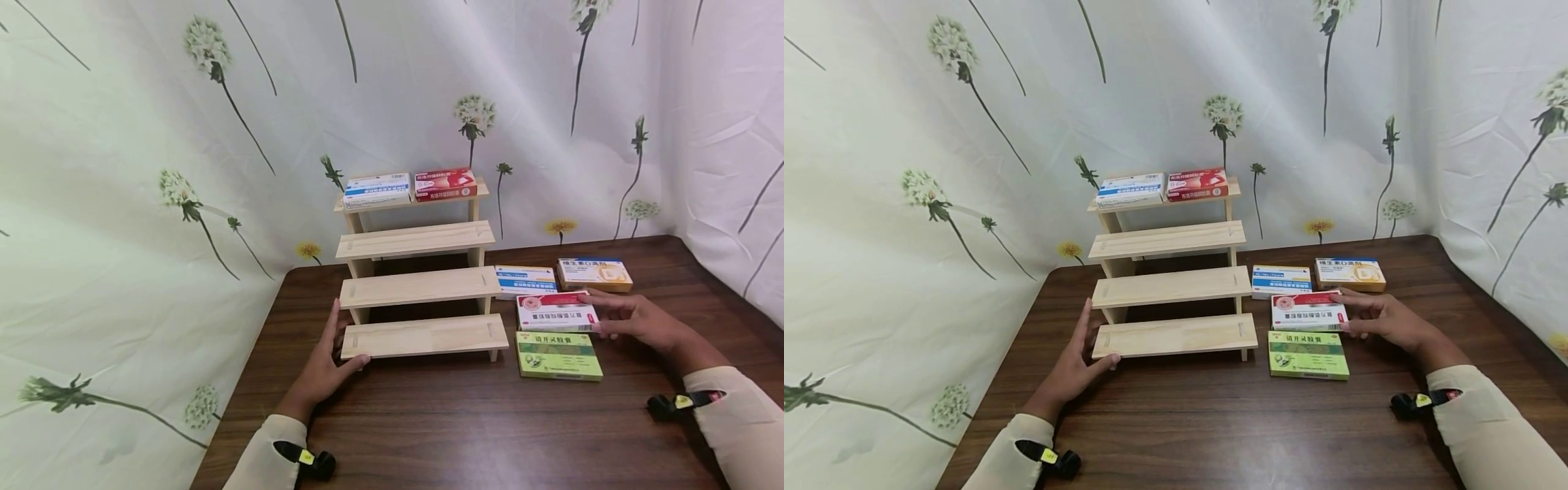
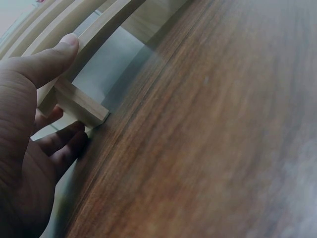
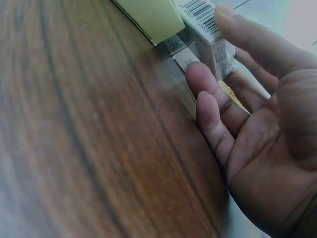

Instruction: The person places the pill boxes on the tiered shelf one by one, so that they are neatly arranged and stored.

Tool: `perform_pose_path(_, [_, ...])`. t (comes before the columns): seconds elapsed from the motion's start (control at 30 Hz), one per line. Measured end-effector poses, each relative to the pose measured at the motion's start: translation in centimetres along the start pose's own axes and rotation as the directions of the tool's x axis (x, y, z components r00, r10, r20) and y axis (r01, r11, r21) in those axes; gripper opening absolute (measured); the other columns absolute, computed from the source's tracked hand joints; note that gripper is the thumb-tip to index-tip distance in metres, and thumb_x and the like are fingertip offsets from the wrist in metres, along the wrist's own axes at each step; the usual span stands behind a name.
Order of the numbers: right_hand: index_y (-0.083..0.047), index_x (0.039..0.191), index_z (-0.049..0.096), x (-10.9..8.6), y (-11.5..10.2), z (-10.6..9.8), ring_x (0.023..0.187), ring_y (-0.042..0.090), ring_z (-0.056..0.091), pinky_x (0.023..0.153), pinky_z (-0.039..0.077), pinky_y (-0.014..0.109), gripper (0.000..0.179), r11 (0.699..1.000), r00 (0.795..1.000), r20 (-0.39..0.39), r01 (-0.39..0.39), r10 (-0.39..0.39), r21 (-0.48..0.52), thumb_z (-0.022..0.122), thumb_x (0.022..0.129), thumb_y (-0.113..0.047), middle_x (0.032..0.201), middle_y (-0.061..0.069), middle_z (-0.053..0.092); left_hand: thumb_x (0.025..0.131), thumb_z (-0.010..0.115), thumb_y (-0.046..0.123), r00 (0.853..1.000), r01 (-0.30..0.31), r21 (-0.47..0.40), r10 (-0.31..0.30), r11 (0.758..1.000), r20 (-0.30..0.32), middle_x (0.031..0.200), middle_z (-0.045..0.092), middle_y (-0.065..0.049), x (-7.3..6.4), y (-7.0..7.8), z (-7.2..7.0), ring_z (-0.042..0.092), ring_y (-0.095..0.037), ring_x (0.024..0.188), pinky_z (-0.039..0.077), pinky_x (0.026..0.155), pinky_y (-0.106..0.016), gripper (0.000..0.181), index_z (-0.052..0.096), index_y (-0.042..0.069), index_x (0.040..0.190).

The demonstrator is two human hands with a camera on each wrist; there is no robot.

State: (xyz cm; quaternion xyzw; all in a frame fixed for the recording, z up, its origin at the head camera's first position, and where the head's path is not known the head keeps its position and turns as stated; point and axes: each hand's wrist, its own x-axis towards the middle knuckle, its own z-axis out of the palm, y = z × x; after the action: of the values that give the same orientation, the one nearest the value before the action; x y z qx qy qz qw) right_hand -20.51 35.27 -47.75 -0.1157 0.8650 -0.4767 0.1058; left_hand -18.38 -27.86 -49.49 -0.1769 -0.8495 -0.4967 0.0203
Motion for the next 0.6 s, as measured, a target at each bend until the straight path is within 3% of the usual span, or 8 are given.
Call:
perform_pose_path(0.03, [-0.012,0.162,0.053,-0.03,0.00,0.00,0.078,0.017,0.066,0.071,0.055,0.028,0.064,1.000,1.000,-0.006,0.004,-0.004,0.005,0.077,0.103,-0.016,0.175,0.007,0.042,0.098,0.086,0.025,1.000,0.000,-0.005,0.000,1.000,0.001,0.167,0.047,-0.021,0.01,-0.02,-0.01,0.058,-0.042,0.146,0.044,0.117,-0.066,0.123,-0.009,0.044,0.175])
perform_pose_path(0.1, [-0.014,0.161,0.056,-0.09,-0.03,0.02,0.076,0.019,0.067,0.070,0.054,0.029,0.063,1.000,1.000,-0.018,0.016,-0.015,0.012,0.078,0.103,-0.016,0.154,-0.009,0.063,0.098,0.086,0.024,1.000,-0.002,-0.010,0.002,1.000,0.001,0.168,0.047,-0.021,0.03,-0.06,-0.02,0.058,-0.042,0.146,0.045,0.117,-0.065,0.123,-0.009,0.043,0.175])
perform_pose_path(0.2, [-0.015,0.160,0.058,-0.19,-0.07,0.08,0.073,0.021,0.066,0.068,0.052,0.030,0.061,0.999,0.999,-0.034,0.034,-0.034,0.010,0.078,0.102,-0.016,0.116,-0.027,0.068,0.098,0.085,0.024,1.000,-0.003,-0.020,0.003,1.000,0.006,0.169,0.045,-0.020,0.02,-0.19,0.01,0.057,-0.042,0.147,0.046,0.117,-0.064,0.123,-0.009,0.043,0.175])
perform_pose_path(0.27, [-0.016,0.160,0.057,-0.22,-0.15,0.11,0.072,0.022,0.064,0.066,0.049,0.031,0.061,0.999,0.998,-0.040,0.042,-0.041,0.007,0.078,0.102,-0.016,0.101,-0.022,0.069,0.098,0.085,0.024,1.000,-0.005,-0.027,0.005,1.000,0.007,0.170,0.044,-0.020,0.04,-0.22,0.01,0.056,-0.043,0.148,0.045,0.117,-0.065,0.123,-0.010,0.044,0.174])
perform_pose_path(0.4, [-0.018,0.162,0.056,-0.22,-0.31,0.17,0.069,0.023,0.060,0.062,0.043,0.035,0.063,0.999,0.998,-0.043,0.039,-0.040,-0.008,0.078,0.103,-0.019,0.087,-0.011,0.068,0.099,0.085,0.023,1.000,-0.007,-0.030,0.008,1.000,0.012,0.171,0.043,-0.021,0.02,-0.16,-0.03,0.055,-0.044,0.149,0.044,0.117,-0.066,0.123,-0.010,0.047,0.174])
perform_pose_path(0.47, [-0.019,0.162,0.056,-0.19,-0.40,0.23,0.068,0.023,0.059,0.060,0.042,0.036,0.062,0.999,0.999,-0.043,0.033,-0.033,-0.011,0.078,0.103,-0.020,0.073,-0.002,0.061,0.099,0.085,0.023,1.000,-0.009,-0.030,0.009,1.000,0.012,0.171,0.043,-0.021,0.00,-0.11,-0.04,0.056,-0.044,0.149,0.044,0.117,-0.066,0.123,-0.010,0.047,0.173])
perform_pose_path(0.6, [-0.020,0.162,0.056,-0.09,-0.51,0.43,0.067,0.024,0.059,0.059,0.043,0.036,0.062,0.999,0.998,-0.047,0.042,-0.042,-0.006,0.077,0.103,-0.019,0.073,0.000,0.060,0.099,0.085,0.023,1.000,-0.002,-0.016,0.002,1.000,0.010,0.171,0.043,-0.020,-0.03,-0.13,-0.05,0.056,-0.043,0.148,0.044,0.117,-0.065,0.123,-0.010,0.046,0.174])
